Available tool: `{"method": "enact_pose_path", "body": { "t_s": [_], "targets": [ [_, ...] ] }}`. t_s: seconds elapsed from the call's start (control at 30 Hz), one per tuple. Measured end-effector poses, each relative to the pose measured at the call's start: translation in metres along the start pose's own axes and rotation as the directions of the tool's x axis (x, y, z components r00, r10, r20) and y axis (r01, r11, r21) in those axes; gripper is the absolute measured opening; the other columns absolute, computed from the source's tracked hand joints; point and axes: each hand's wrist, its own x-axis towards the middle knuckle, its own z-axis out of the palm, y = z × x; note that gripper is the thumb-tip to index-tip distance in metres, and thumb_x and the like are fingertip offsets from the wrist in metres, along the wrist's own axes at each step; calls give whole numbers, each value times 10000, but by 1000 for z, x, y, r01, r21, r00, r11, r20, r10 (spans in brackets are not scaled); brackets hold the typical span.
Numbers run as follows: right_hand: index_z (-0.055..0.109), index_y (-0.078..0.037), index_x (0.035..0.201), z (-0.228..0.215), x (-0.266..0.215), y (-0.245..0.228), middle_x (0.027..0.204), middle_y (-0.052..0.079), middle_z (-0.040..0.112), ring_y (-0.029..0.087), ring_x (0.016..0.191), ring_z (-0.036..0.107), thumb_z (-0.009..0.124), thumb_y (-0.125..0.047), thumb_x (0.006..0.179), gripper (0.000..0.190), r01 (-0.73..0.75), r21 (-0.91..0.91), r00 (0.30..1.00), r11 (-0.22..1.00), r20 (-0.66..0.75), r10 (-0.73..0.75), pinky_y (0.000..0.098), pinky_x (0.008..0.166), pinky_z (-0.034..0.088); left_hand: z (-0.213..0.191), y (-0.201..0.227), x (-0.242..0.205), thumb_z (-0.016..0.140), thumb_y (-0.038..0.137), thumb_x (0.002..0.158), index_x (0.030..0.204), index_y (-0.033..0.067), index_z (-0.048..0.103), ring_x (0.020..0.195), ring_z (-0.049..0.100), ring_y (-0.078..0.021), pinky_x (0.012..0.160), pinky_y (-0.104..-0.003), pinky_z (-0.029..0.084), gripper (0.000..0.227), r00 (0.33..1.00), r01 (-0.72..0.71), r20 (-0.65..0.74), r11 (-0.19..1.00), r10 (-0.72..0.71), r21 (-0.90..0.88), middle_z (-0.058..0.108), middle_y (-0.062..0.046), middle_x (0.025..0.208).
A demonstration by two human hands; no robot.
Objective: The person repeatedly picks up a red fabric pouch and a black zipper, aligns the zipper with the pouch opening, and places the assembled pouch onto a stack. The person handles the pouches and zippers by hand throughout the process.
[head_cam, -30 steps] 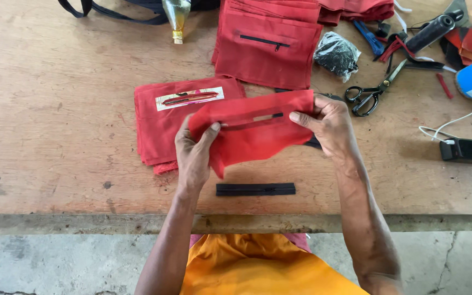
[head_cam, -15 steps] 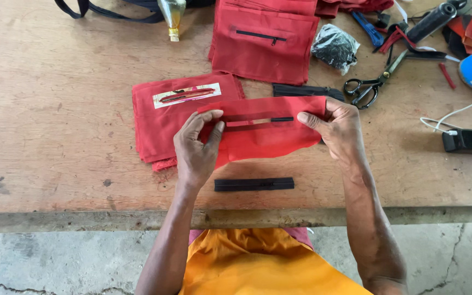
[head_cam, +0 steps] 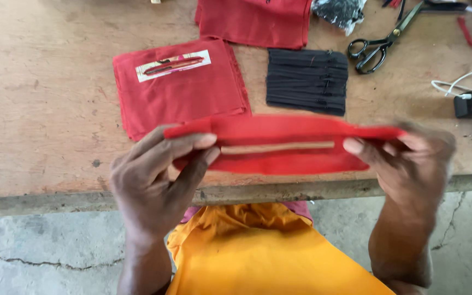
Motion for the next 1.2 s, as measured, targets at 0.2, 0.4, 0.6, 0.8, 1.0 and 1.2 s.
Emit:
{"method": "enact_pose_path", "body": {
  "t_s": [0.2,0.4,0.6,0.8,1.0,1.2],
  "targets": [
    [770,-59,908,17,-15,31,786,38,759,38,576,596,819,-91,862,75,-194,-130,973,972,104,208,199,485,459,19,-39,-25,867,2,809,981,34,787,697,637,-41,611,-211,513,192,967,217,141,976,-211,-25,755,-26,836],
    [770,-26,1002,49,-39,82,865,37,762,73,773,681,804,-97,864,159,-321,-54,930,946,174,325,225,681,582,50,-100,-67,823,-35,781,1227,67,673,791,650,-43,716,-216,560,481,803,595,254,750,-539,-289,736,-18,867],
    [763,-8,1005,56,-46,100,879,40,766,75,785,679,816,-72,843,181,-271,-147,945,951,149,292,232,699,583,50,-112,-78,823,-59,812,957,22,757,789,633,-62,707,-231,552,179,889,440,227,877,-397,-193,710,-24,862],
    [759,-36,975,59,-49,104,909,41,761,107,817,722,840,-53,822,174,-121,-142,980,982,140,141,248,711,602,47,-113,-72,794,-109,743,843,17,696,733,713,-118,668,-249,564,189,945,252,219,968,-242,-16,727,-51,822],
    [759,-45,945,62,-49,97,866,60,728,142,785,700,859,-21,786,189,0,-255,989,967,141,37,267,654,557,46,-122,-74,706,-188,672,783,28,683,782,730,-199,694,-294,576,244,964,154,211,986,-165,68,719,-69,824],
    [760,-54,933,64,-44,93,843,51,727,149,754,682,868,-25,785,186,40,-314,987,949,158,10,274,646,536,46,-124,-77,685,-199,670,777,25,687,780,730,-183,693,-289,575,248,957,185,210,979,-199,82,718,-61,813]
  ]
}}
